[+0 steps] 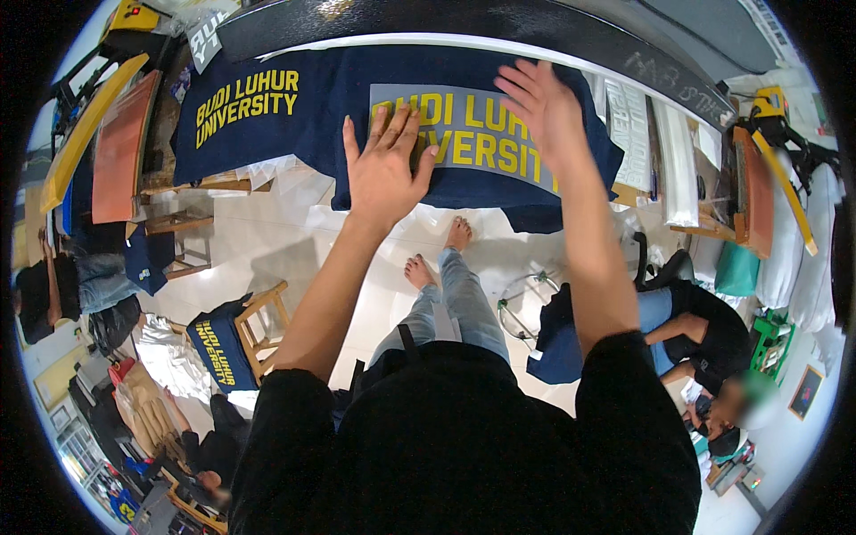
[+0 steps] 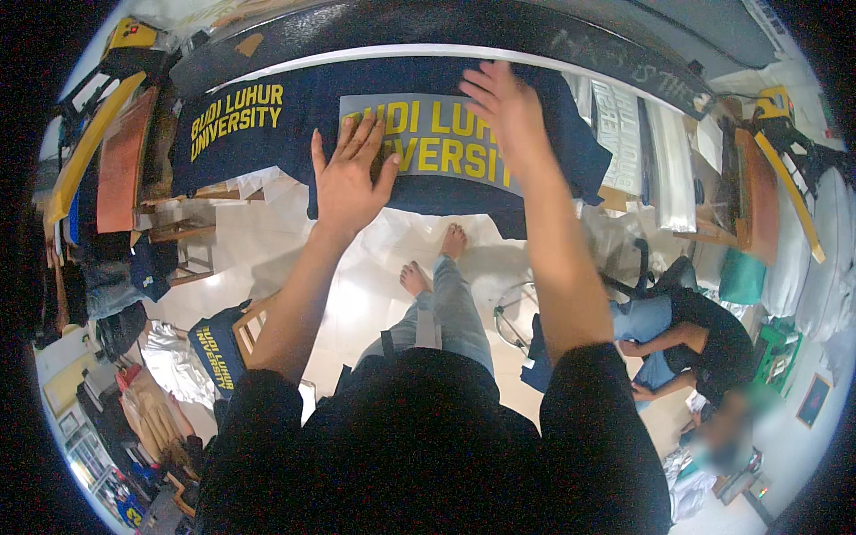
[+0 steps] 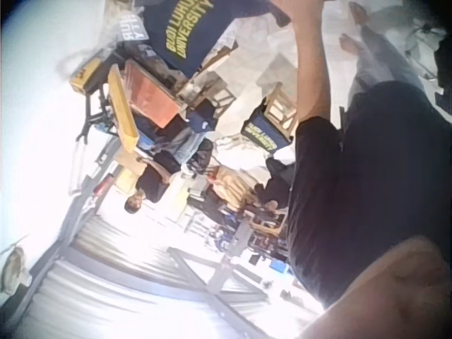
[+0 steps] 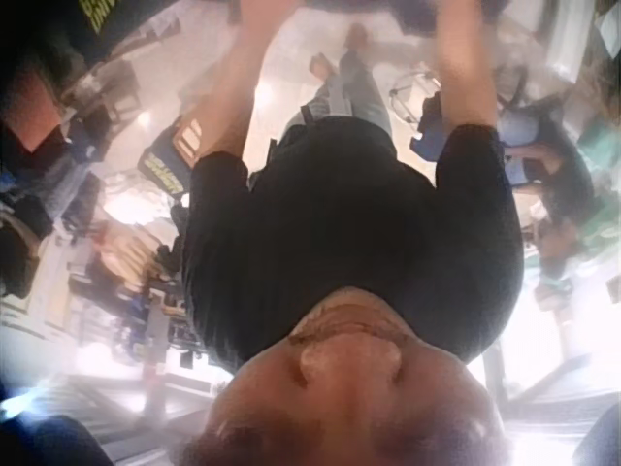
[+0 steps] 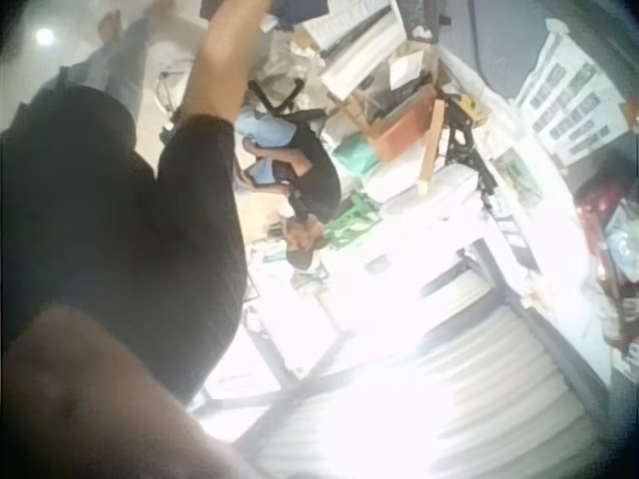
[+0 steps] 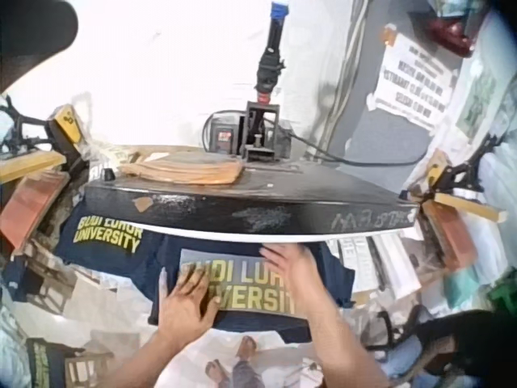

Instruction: The person positions t-shirts on a heat press, aligns lettering sheets on the fabric, and lowers the press handle to apply the design.

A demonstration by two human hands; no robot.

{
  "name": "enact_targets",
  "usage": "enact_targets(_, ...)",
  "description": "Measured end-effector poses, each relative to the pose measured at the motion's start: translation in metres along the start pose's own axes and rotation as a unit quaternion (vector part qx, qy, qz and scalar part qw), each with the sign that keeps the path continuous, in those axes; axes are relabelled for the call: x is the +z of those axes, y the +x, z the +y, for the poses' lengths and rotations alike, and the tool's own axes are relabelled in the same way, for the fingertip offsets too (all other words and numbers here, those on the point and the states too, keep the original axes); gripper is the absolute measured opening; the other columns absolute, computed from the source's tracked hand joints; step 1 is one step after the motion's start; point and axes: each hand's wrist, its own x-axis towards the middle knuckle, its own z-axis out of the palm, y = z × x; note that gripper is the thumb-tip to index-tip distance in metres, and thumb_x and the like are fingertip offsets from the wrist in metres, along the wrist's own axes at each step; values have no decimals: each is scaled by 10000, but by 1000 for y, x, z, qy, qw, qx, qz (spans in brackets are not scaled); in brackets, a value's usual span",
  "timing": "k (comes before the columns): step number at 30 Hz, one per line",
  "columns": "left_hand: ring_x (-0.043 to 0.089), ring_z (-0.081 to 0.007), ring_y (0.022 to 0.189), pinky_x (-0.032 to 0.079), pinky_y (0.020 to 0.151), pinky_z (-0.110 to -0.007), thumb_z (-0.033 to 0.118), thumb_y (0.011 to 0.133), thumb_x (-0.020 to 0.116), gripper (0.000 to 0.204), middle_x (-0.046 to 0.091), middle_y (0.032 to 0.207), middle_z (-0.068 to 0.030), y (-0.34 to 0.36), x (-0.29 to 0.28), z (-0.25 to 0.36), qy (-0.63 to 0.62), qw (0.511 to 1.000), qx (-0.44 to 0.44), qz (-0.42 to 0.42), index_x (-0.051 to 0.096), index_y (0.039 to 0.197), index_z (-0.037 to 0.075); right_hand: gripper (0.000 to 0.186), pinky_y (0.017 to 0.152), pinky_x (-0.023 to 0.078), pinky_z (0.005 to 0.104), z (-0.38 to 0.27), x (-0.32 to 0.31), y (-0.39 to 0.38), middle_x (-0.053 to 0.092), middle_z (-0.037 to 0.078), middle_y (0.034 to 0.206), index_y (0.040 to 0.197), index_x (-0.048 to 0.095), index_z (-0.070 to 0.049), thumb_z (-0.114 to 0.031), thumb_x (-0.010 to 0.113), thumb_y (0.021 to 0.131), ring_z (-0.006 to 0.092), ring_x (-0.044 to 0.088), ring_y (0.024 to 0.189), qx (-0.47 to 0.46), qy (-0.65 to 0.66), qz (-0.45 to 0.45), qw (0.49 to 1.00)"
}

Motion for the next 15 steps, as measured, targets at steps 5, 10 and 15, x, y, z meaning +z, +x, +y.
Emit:
enact_targets(5,412,-318,1455,14,1183,-699,395,972,571,540,531,1504,-82,0,12,7,29,999,-38,-17,575,1413,83,702,1164,400,480,-5,3,77,412,308,1517,1490,351,105,-451,173,1100,425,453,1396,225,199,-155,941)
enact_targets(10,409,-321,1456,11,1163,-730,409,973,566,549,534,1502,-71,2,11,8,20,998,-57,-5,576,1415,84,705,1137,426,461,4,-4,100,412,284,1530,1508,376,47,-494,206,1088,410,465,1390,253,159,-193,935)
enact_targets(15,407,-327,1457,4,1159,-735,417,969,560,555,542,1496,-69,5,13,8,18,998,-59,-5,577,1418,92,691,1120,442,449,9,-7,102,440,282,1511,1508,391,29,-491,221,1085,410,483,1374,261,126,-174,941)
